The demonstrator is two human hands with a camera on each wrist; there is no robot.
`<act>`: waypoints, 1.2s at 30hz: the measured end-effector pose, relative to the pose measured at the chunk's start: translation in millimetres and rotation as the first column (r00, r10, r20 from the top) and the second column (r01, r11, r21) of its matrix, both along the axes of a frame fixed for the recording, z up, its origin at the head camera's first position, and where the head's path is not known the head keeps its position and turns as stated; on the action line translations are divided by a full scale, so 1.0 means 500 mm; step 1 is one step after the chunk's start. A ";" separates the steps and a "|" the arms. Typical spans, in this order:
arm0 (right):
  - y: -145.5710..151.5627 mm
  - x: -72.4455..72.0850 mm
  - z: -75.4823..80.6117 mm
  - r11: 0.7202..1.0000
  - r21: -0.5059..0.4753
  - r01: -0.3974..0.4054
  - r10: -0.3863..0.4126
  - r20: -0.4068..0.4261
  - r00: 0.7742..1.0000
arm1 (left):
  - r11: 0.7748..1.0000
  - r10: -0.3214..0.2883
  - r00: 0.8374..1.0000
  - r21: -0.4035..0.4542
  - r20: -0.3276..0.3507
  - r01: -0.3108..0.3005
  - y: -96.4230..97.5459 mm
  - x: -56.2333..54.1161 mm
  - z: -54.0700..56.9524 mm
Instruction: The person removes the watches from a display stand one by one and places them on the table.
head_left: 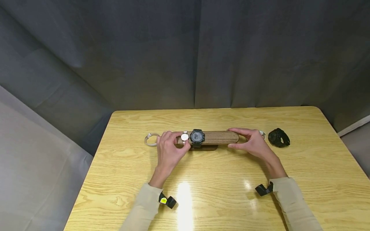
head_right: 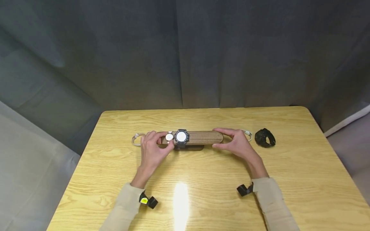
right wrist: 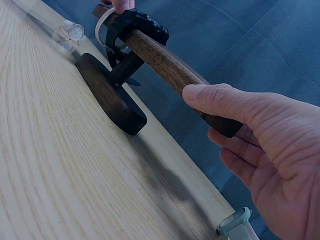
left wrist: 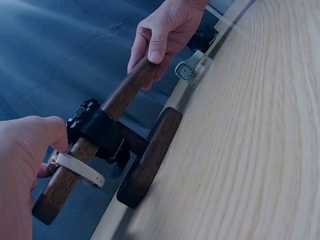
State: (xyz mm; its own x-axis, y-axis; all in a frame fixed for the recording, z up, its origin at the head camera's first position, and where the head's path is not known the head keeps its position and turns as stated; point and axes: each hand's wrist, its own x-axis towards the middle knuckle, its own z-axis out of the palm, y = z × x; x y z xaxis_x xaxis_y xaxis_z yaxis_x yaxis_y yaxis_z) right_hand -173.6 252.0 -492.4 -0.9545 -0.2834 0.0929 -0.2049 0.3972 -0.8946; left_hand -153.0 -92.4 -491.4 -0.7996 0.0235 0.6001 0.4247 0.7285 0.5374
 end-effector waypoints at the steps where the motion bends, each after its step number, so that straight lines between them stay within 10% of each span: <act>1: 0.000 0.000 -0.001 1.000 0.002 -0.004 0.004 -0.003 1.000 | 1.000 0.002 1.000 0.001 0.001 -0.002 -0.001 0.000 -0.001; 36: 0.001 -0.001 -0.003 1.000 -0.018 -0.003 0.003 -0.005 1.000 | 1.000 0.022 0.999 0.013 -0.028 -0.022 -0.047 -0.001 0.003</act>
